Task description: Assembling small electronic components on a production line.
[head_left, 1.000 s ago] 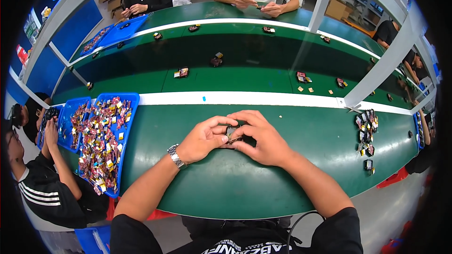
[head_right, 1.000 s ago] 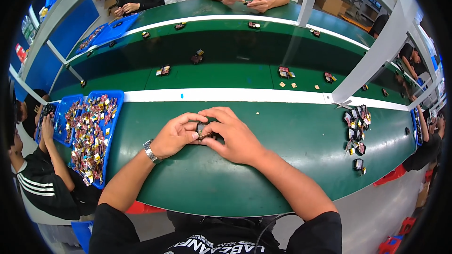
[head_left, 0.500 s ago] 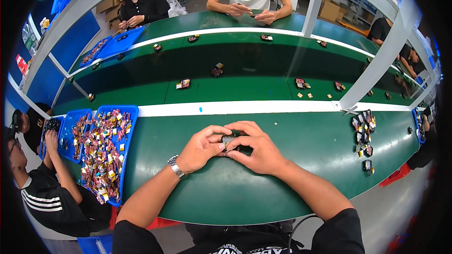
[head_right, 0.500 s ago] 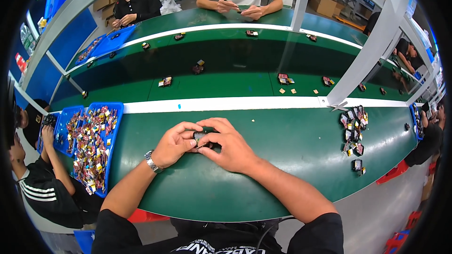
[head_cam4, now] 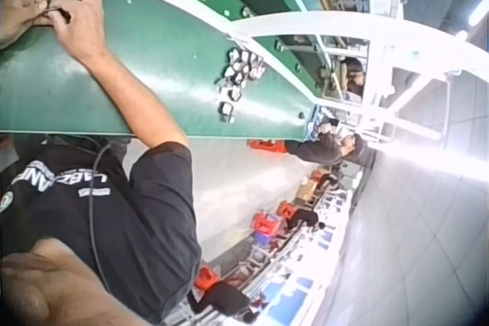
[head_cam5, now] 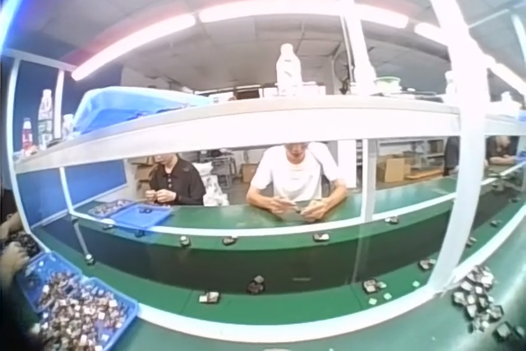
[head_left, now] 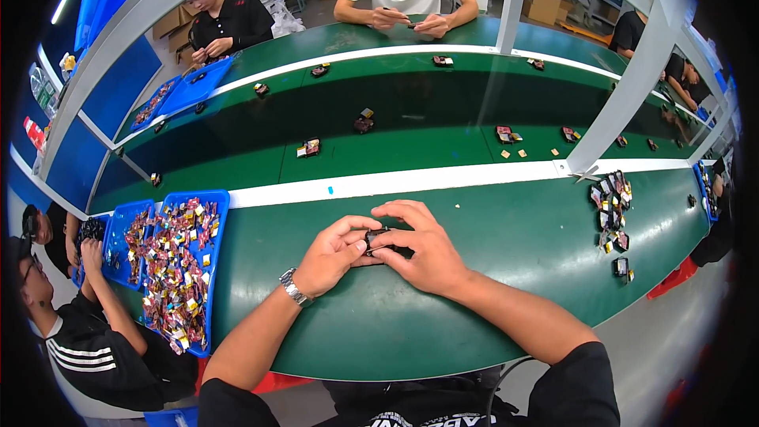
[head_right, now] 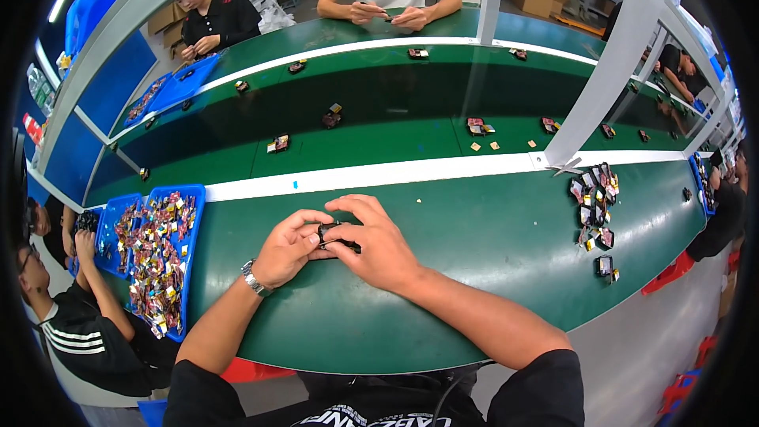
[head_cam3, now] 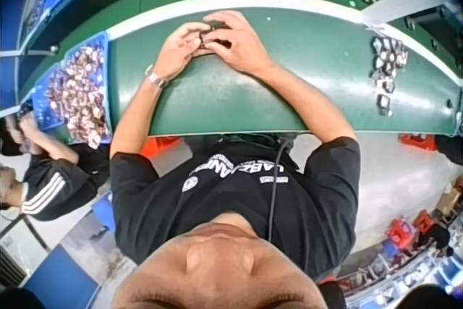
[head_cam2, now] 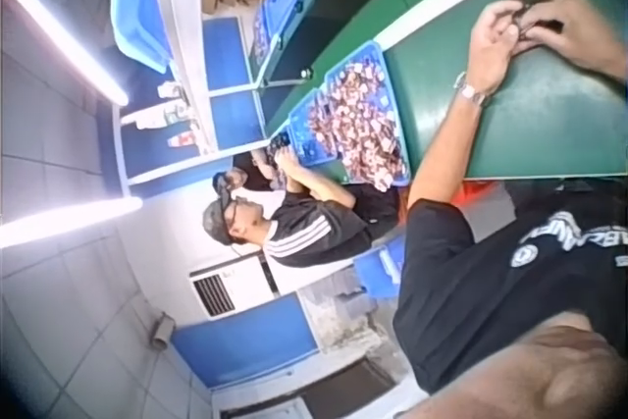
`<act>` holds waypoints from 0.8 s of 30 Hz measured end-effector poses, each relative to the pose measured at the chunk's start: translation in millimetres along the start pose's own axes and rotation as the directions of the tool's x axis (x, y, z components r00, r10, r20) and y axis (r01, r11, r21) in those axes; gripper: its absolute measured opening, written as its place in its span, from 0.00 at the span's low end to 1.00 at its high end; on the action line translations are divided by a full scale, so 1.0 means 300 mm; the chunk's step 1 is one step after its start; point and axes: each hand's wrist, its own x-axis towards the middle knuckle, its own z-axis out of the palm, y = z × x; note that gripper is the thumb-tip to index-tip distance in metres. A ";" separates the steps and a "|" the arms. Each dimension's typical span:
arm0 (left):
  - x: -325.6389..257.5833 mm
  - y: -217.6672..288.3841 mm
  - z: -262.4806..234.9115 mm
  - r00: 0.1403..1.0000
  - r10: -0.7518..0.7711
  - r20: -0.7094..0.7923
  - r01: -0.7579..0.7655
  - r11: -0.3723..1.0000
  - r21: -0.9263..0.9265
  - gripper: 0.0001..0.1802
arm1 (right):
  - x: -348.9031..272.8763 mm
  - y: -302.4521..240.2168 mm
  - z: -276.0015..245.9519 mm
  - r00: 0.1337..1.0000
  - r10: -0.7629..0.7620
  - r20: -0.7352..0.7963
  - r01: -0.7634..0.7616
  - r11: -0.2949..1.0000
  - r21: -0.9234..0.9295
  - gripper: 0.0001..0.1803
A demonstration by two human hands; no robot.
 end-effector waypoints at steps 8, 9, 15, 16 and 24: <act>0.003 -0.004 0.006 1.000 0.012 -0.009 -0.012 0.999 -0.048 0.18 | -0.008 0.004 0.005 0.995 0.096 0.001 -0.096 0.992 0.077 0.10; 0.002 -0.005 0.005 1.000 0.017 -0.007 -0.018 0.998 -0.052 0.19 | -0.008 0.004 0.005 0.992 0.127 0.013 -0.127 0.985 0.120 0.11; -0.002 -0.005 0.002 1.000 0.015 0.002 -0.015 1.000 -0.017 0.19 | 0.001 0.021 -0.009 0.991 0.119 0.058 -0.125 0.984 0.130 0.11; -0.002 -0.007 0.002 1.000 0.014 0.000 -0.014 1.000 -0.019 0.19 | 0.001 0.019 -0.006 0.991 0.120 0.060 -0.127 0.983 0.130 0.11; 0.008 -0.012 0.013 0.997 0.082 -0.009 -0.082 0.997 -0.011 0.15 | 0.000 -0.009 -0.007 1.000 0.016 -0.011 -0.015 0.995 0.101 0.11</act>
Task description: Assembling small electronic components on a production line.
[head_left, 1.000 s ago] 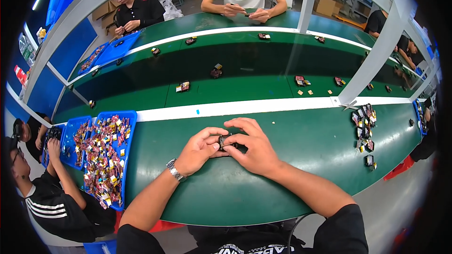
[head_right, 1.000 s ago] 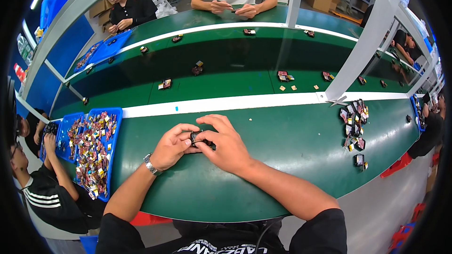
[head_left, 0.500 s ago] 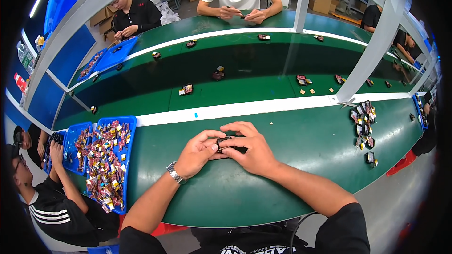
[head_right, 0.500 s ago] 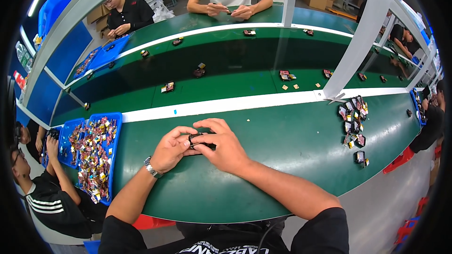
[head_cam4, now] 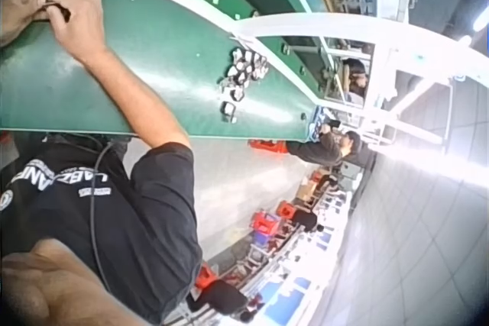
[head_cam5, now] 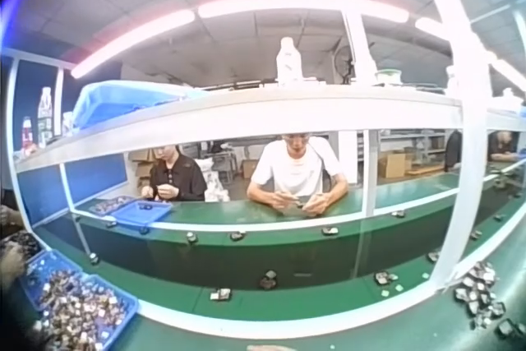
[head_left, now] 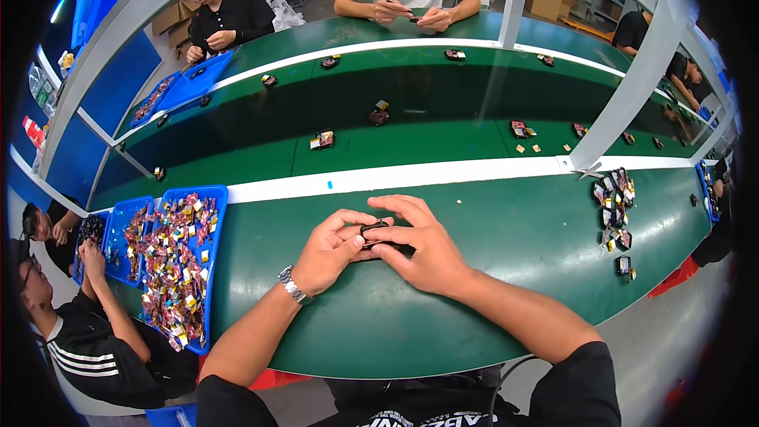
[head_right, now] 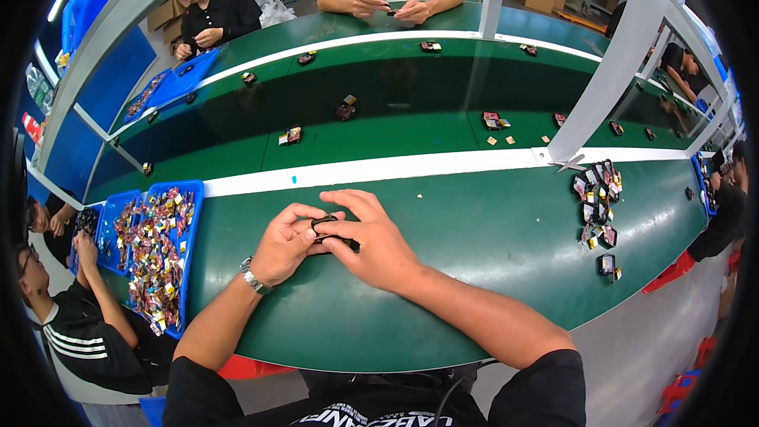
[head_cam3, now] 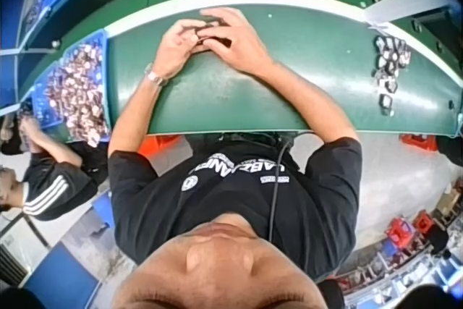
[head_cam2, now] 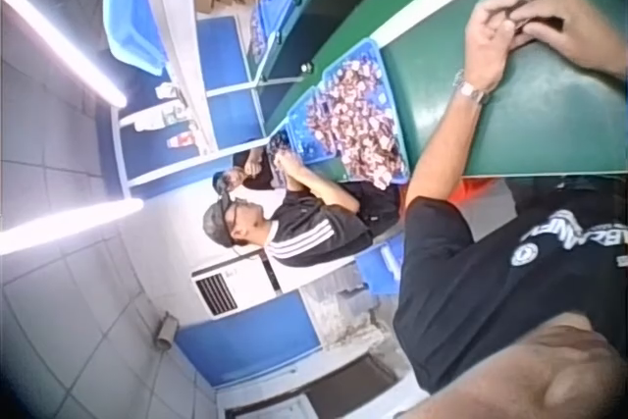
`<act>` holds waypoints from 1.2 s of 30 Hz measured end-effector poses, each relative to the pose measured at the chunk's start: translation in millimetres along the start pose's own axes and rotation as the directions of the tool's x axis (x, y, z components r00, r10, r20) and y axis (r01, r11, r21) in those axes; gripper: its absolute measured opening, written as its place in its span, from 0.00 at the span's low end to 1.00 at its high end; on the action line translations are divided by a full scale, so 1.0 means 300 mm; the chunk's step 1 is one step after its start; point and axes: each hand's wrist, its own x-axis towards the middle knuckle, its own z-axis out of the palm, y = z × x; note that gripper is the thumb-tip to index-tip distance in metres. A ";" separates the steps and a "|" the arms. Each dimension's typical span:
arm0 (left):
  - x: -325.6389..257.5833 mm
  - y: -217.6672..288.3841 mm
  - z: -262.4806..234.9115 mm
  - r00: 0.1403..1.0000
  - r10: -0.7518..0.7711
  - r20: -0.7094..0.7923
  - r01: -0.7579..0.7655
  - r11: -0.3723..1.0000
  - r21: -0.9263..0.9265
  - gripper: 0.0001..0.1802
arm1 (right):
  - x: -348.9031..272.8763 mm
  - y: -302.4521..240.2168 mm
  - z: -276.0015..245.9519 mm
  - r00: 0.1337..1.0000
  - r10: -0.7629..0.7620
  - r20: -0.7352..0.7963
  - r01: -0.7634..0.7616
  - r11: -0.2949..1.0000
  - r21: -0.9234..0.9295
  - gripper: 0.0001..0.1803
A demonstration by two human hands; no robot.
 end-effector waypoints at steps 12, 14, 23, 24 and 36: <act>-0.007 -0.011 0.002 1.000 0.009 -0.016 -0.009 1.000 -0.018 0.14 | 0.000 0.006 0.006 0.999 -0.027 -0.028 0.028 0.999 0.031 0.12; -0.006 -0.012 0.005 0.999 0.033 -0.024 -0.033 0.999 -0.010 0.15 | 0.001 0.010 0.012 0.999 -0.030 -0.017 0.030 0.999 0.025 0.12; 0.002 0.005 0.028 0.997 0.002 -0.072 0.001 0.999 0.034 0.16 | 0.011 0.005 0.009 0.997 -0.041 -0.071 0.037 0.998 -0.059 0.10; 0.003 0.008 0.030 0.998 -0.004 -0.062 0.006 0.999 0.033 0.16 | 0.016 0.003 0.008 0.990 -0.091 -0.106 0.081 0.992 -0.097 0.09; 0.000 -0.002 0.023 0.997 -0.018 -0.071 0.019 1.000 0.002 0.17 | 0.022 -0.004 -0.003 0.950 -0.306 -0.060 0.254 0.872 -0.419 0.15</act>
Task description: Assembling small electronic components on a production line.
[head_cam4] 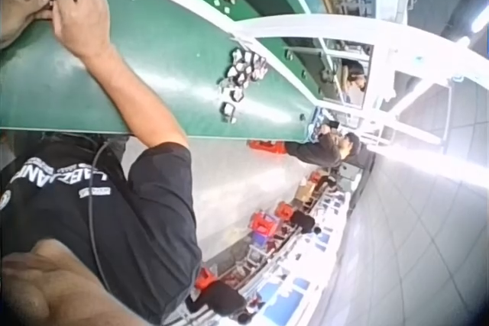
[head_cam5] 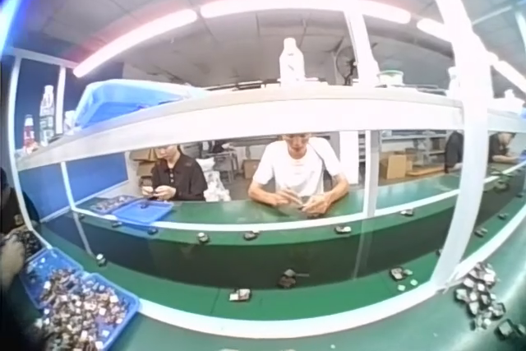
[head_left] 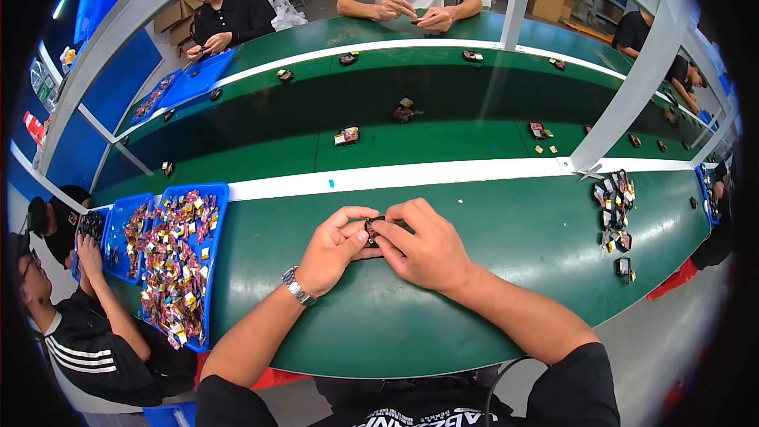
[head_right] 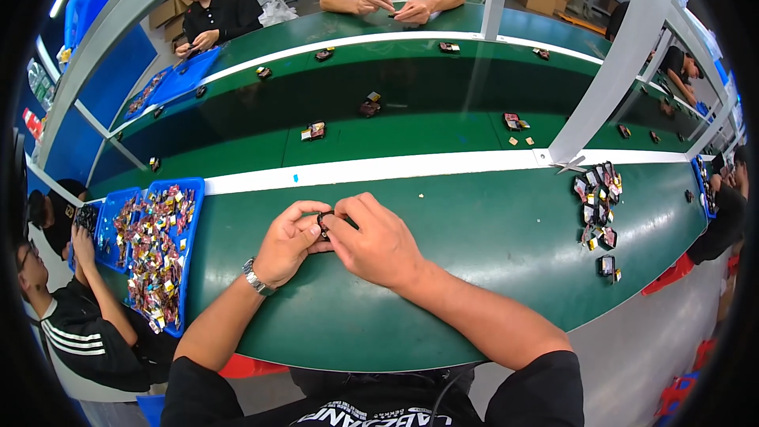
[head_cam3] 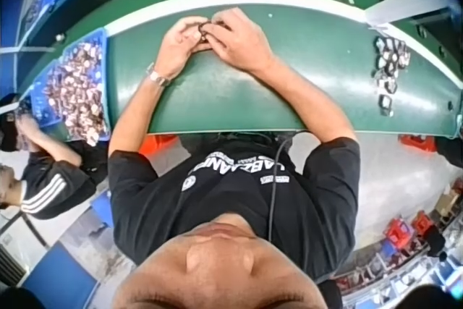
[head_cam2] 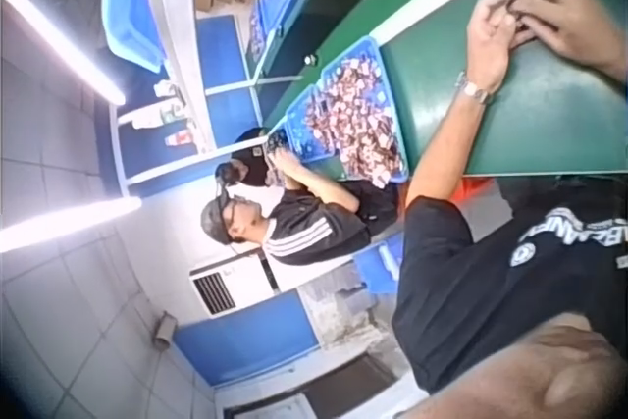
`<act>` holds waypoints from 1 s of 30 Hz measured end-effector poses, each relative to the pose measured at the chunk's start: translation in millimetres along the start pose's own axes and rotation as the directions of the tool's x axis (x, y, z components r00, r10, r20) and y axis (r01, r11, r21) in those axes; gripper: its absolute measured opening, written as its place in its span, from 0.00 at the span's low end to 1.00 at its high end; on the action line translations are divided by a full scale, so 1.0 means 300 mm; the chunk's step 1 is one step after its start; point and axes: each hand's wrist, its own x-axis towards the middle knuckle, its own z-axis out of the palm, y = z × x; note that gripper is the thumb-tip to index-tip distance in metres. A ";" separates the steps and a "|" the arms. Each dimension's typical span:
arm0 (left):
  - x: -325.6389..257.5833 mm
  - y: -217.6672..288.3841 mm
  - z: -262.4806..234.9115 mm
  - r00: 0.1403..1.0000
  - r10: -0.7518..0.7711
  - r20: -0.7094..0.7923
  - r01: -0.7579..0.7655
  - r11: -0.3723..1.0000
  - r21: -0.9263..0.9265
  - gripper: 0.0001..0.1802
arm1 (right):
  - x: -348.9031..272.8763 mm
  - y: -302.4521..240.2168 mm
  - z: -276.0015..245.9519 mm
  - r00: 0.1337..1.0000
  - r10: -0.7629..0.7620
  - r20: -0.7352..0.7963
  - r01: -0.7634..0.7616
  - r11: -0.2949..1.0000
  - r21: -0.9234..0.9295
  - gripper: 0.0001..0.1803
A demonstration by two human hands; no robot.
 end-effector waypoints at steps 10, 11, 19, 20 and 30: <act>0.003 0.008 0.012 0.999 -0.037 -0.029 0.038 0.999 0.006 0.17 | -0.016 -0.008 0.020 1.000 -0.027 -0.012 0.025 0.989 -0.148 0.11; 0.004 0.008 0.014 0.999 -0.027 -0.027 0.028 1.000 0.015 0.17 | -0.018 -0.009 0.020 1.000 -0.028 -0.010 0.026 0.986 -0.164 0.09; 0.002 0.007 0.037 0.999 -0.003 -0.046 0.008 0.994 0.105 0.16 | -0.034 -0.006 0.040 0.998 -0.052 -0.019 0.045 0.961 -0.274 0.06; -0.001 0.007 0.038 0.999 -0.006 -0.053 0.011 0.995 0.096 0.16 | -0.033 -0.007 0.040 0.998 -0.058 -0.013 0.052 0.960 -0.274 0.05; 0.005 -0.008 0.008 0.992 0.013 -0.128 -0.013 1.000 -0.002 0.18 | -0.008 -0.039 0.037 0.998 0.036 0.057 -0.023 0.975 -0.220 0.17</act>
